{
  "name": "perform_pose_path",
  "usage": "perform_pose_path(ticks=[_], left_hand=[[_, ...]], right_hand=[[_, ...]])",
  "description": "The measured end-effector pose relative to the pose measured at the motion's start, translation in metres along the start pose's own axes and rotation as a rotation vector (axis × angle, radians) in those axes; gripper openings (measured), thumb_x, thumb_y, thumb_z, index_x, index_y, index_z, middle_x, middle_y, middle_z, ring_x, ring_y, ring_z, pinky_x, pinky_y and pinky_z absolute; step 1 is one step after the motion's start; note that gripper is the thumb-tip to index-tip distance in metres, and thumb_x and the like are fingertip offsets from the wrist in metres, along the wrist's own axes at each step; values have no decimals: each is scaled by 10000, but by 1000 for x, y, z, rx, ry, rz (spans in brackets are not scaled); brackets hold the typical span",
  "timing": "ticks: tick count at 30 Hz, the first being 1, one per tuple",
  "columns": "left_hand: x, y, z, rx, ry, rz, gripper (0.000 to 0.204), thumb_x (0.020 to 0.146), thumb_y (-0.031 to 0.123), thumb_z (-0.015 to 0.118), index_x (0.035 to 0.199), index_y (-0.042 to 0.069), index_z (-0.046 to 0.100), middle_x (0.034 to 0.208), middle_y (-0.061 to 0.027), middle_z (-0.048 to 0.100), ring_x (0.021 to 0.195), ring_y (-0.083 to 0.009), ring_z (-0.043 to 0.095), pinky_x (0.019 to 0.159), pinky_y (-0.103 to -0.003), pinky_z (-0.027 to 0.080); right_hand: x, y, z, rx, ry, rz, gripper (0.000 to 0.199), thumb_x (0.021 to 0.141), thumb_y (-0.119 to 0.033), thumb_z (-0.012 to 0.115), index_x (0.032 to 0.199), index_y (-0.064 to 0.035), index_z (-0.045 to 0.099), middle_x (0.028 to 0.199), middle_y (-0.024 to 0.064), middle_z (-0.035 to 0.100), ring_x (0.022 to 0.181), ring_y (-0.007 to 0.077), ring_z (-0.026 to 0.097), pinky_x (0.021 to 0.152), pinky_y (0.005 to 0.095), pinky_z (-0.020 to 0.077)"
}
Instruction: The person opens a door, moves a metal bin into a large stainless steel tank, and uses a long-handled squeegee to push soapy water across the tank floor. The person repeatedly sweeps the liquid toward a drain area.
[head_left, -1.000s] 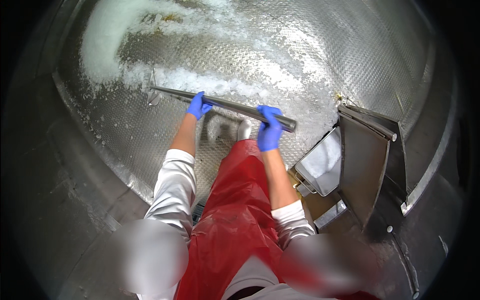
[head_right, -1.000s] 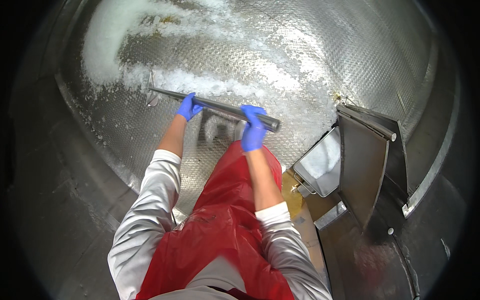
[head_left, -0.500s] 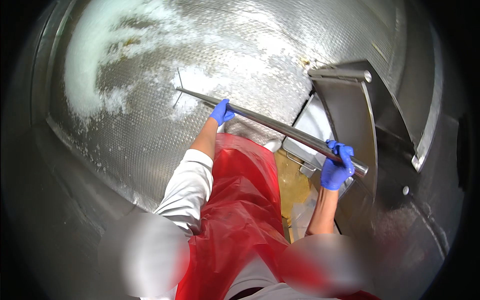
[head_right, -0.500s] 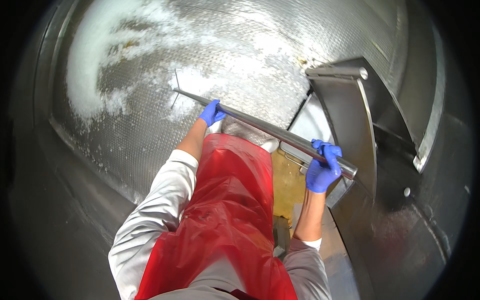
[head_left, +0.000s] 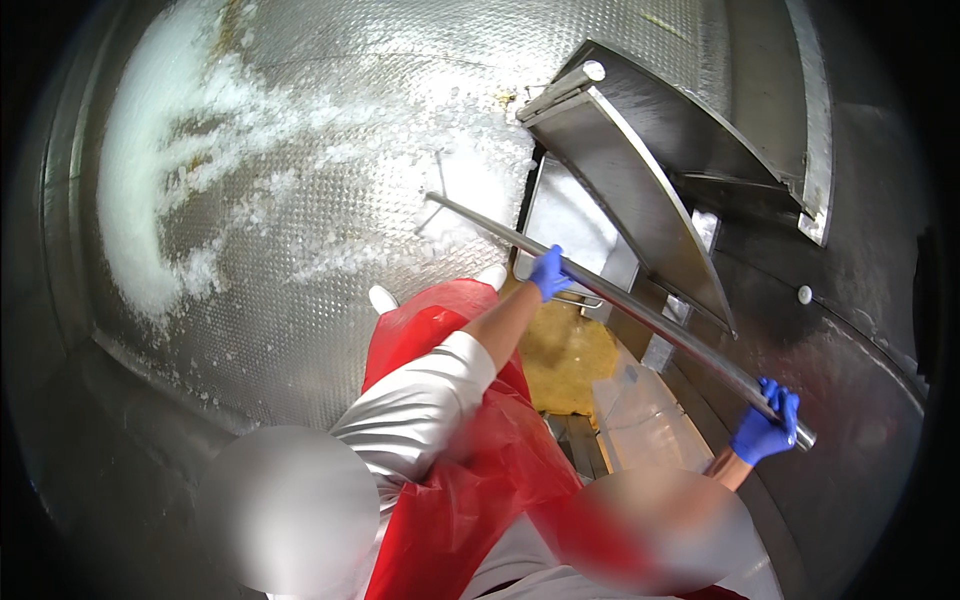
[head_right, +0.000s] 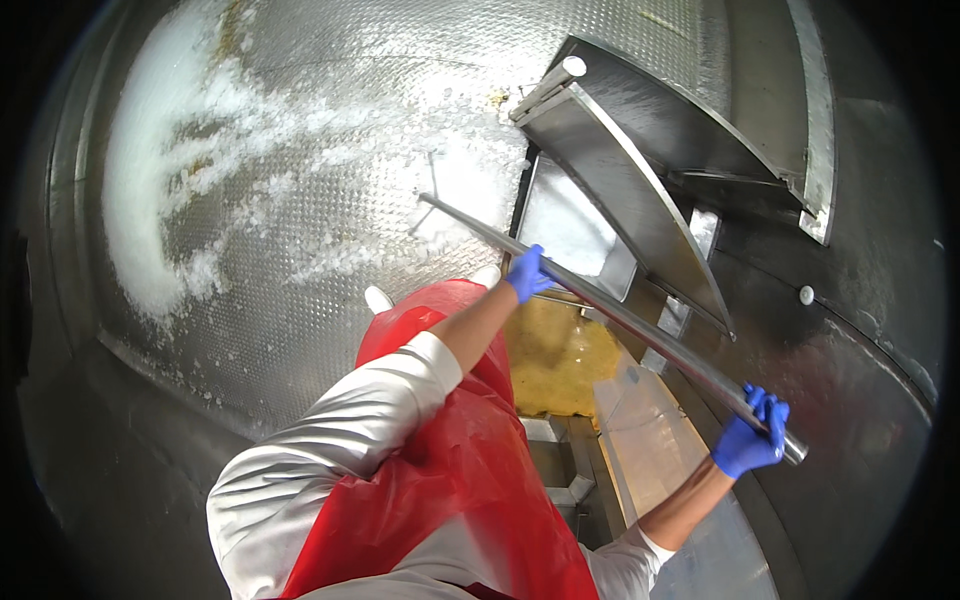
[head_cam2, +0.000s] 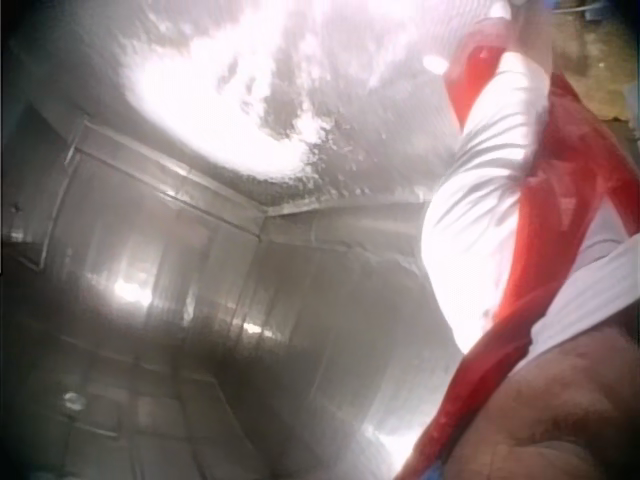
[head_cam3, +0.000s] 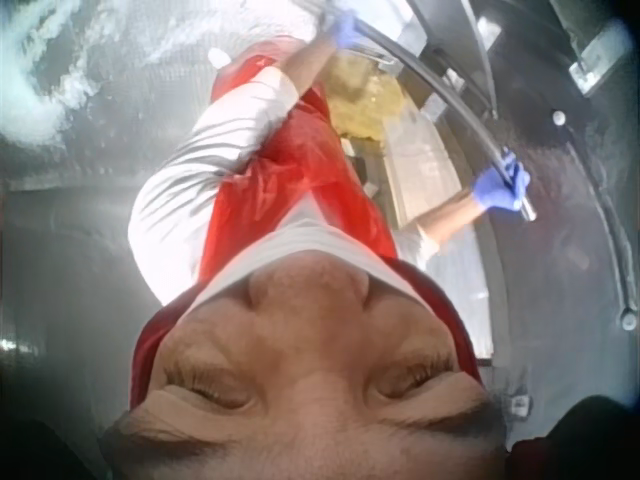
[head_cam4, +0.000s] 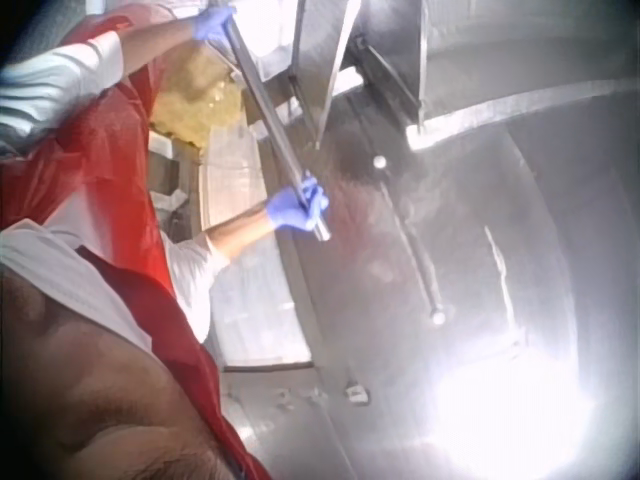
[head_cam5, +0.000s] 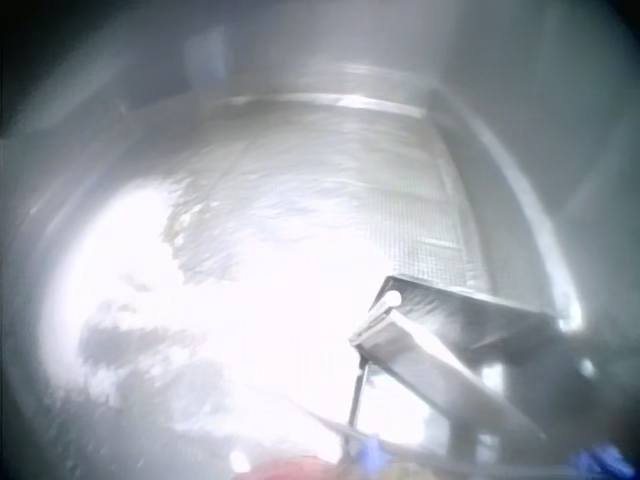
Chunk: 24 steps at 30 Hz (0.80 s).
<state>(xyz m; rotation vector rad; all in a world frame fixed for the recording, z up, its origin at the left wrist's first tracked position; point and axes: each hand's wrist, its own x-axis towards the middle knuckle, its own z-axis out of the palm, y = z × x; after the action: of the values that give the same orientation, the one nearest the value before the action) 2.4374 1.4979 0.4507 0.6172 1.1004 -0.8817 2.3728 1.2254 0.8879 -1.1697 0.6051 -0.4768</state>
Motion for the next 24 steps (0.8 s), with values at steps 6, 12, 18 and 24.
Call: perform_pose_path(ticks=[6, 12, 18, 24], left_hand=[[5, -71, 108, -293, -347, -175, 105, 946, 177, 531, 963, 76, 553, 888, -93, 613, 898, -261, 637, 806, -415, 562], [-57, -81, 129, -261, -376, -194, 70, 914, 150, 541, 898, 85, 566, 836, -95, 625, 790, -229, 641, 729, -381, 564], [-69, -23, 30, -264, -191, -95, 75, 894, 159, 553, 895, 85, 567, 858, -113, 660, 742, -229, 653, 625, -342, 522], [-66, 127, -179, -191, 127, 77, 262, 823, 20, 571, 1073, 6, 492, 812, -165, 598, 640, -256, 636, 486, -388, 502]], right_hand=[[-23, -90, 5, -195, -38, -267, 236, 874, -140, 531, 704, -131, 368, 690, 10, 317, 694, 187, 368, 771, 383, 344], [-54, -141, -6, -338, -95, -411, 111, 907, -132, 547, 827, -81, 490, 771, 42, 465, 755, 190, 465, 776, 397, 417], [-60, -82, -14, -1166, 783, -1023, 636, 812, -362, 799, 1250, 41, 577, 1067, 160, 640, 949, 247, 641, 796, 407, 539], [-112, 79, 39, -2330, -27, -938, 395, 950, -262, 548, 1314, -116, 596, 1105, 167, 677, 972, 359, 632, 837, 455, 484]])
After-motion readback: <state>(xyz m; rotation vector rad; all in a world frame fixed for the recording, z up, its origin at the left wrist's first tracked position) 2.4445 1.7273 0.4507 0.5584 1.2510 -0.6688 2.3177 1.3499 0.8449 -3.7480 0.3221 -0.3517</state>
